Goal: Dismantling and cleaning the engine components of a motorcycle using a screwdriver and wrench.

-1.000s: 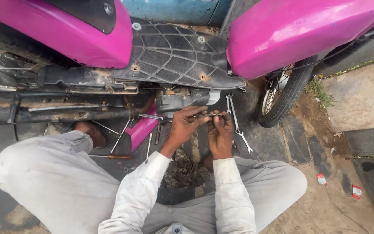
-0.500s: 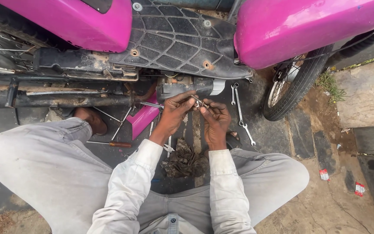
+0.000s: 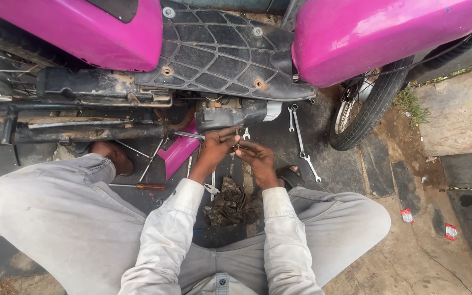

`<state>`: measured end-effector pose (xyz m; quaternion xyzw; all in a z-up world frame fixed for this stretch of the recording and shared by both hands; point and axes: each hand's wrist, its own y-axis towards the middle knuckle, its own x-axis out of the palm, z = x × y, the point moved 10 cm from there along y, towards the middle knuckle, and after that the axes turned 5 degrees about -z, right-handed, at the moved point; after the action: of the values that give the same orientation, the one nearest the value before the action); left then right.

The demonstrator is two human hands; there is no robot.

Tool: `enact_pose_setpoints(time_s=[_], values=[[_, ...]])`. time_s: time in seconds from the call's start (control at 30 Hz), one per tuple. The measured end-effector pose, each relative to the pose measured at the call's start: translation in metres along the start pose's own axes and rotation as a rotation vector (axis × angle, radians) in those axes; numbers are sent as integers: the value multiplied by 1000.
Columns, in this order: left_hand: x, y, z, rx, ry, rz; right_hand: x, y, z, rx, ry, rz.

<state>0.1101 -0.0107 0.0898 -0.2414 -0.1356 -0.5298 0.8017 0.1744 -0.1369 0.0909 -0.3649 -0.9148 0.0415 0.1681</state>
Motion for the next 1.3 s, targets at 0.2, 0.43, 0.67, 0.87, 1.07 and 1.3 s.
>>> enact_pose_setpoints(time_s=[0.2, 0.43, 0.67, 0.87, 1.07, 1.3], values=[[-9, 2, 5, 247, 540, 208, -26, 2, 29, -21, 162, 163], [37, -37, 133, 493, 1236, 303, -32, 0, 31, -19, 176, 258], [47, -25, 122, 566, 1506, 271, -31, -1, 52, -11, 224, 261], [41, -25, 110, 546, 1446, 288, -28, -6, 69, -2, 316, 308], [39, -25, 106, 503, 1442, 293, -20, -8, 58, -18, 313, 371], [38, -24, 106, 497, 1419, 285, -21, 8, 46, -124, 302, 410]])
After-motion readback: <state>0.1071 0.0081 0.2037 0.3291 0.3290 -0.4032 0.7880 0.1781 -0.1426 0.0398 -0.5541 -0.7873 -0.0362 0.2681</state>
